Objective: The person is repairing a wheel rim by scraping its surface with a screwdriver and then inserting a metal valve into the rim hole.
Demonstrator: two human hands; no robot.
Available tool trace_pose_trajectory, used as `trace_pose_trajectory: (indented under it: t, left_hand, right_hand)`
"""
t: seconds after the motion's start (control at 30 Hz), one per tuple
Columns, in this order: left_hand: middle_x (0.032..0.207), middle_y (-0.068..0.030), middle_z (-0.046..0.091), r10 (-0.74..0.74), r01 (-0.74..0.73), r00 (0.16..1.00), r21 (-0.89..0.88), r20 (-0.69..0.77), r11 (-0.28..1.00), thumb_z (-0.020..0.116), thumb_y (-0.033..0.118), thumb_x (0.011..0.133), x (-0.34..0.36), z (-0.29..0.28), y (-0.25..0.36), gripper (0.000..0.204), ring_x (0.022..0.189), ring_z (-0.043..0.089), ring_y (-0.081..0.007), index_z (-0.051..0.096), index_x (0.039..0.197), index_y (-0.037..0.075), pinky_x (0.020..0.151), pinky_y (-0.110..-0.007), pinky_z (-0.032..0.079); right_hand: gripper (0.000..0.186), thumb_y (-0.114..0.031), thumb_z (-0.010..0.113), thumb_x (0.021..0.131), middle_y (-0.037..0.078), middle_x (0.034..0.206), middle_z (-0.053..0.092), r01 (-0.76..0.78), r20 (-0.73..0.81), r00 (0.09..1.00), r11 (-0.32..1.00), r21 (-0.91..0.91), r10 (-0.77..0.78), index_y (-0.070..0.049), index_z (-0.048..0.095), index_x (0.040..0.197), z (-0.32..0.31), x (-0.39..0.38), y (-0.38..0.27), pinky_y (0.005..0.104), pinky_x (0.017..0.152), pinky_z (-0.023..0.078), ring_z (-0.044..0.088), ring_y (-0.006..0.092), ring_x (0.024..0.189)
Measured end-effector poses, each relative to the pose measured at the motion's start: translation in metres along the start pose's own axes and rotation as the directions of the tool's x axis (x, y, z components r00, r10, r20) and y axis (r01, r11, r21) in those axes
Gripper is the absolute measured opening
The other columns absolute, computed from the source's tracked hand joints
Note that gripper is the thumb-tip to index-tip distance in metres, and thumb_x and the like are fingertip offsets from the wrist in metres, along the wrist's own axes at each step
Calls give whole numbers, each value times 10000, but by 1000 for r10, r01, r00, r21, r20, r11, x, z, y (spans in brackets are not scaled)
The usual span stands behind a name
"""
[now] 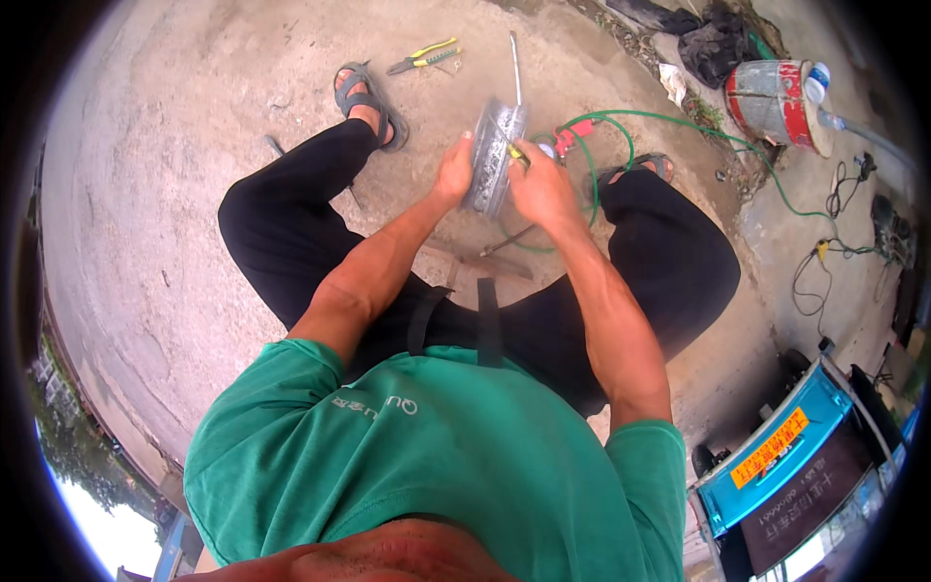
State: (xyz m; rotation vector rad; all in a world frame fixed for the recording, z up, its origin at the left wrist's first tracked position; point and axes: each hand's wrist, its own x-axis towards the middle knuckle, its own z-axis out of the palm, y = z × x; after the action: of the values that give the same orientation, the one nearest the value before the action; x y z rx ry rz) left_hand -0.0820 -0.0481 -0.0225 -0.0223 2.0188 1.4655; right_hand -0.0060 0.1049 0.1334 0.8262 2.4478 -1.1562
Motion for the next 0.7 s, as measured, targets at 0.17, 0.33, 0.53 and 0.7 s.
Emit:
trace_pose_trajectory:
  t: [0.17,0.33,0.53,0.7]
  left_hand:
    - [1033,-280,711,-2,0,1000,79,23,997,385,521,1089,-1,0,-14,679,1063,661,-291,653,1148,-100,969,-452,472]
    - [1085,-314,703,10,-10,1000,26,-13,1000,364,553,1080,-13,-2,7,717,1107,672,-346,658,1153,-97,981,-470,467]
    - [1108,-311,702,4,-4,1000,130,-6,992,346,564,1081,-14,5,1,734,1133,667,-367,667,1168,-89,998,-474,464]
    - [1134,-318,701,21,-21,1000,62,11,998,336,579,1079,-11,0,-12,752,1167,660,-372,665,1189,-87,1022,-469,460]
  right_hand:
    - [489,-263,602,982,273,1346,647,42,-47,998,996,72,-39,-48,598,1421,7,32,24,428,1081,463,619,408,1266]
    - [481,-260,607,980,268,1337,655,-19,38,999,999,44,17,-51,608,1413,-12,-9,1,426,1078,463,622,408,1261]
    - [477,-266,602,979,263,1337,655,-9,-46,999,1000,8,10,-57,613,1407,4,36,15,439,1071,468,623,410,1258]
    - [489,-290,599,971,264,1323,659,56,27,998,996,68,-58,-61,616,1403,-9,5,20,452,1060,480,626,418,1243]
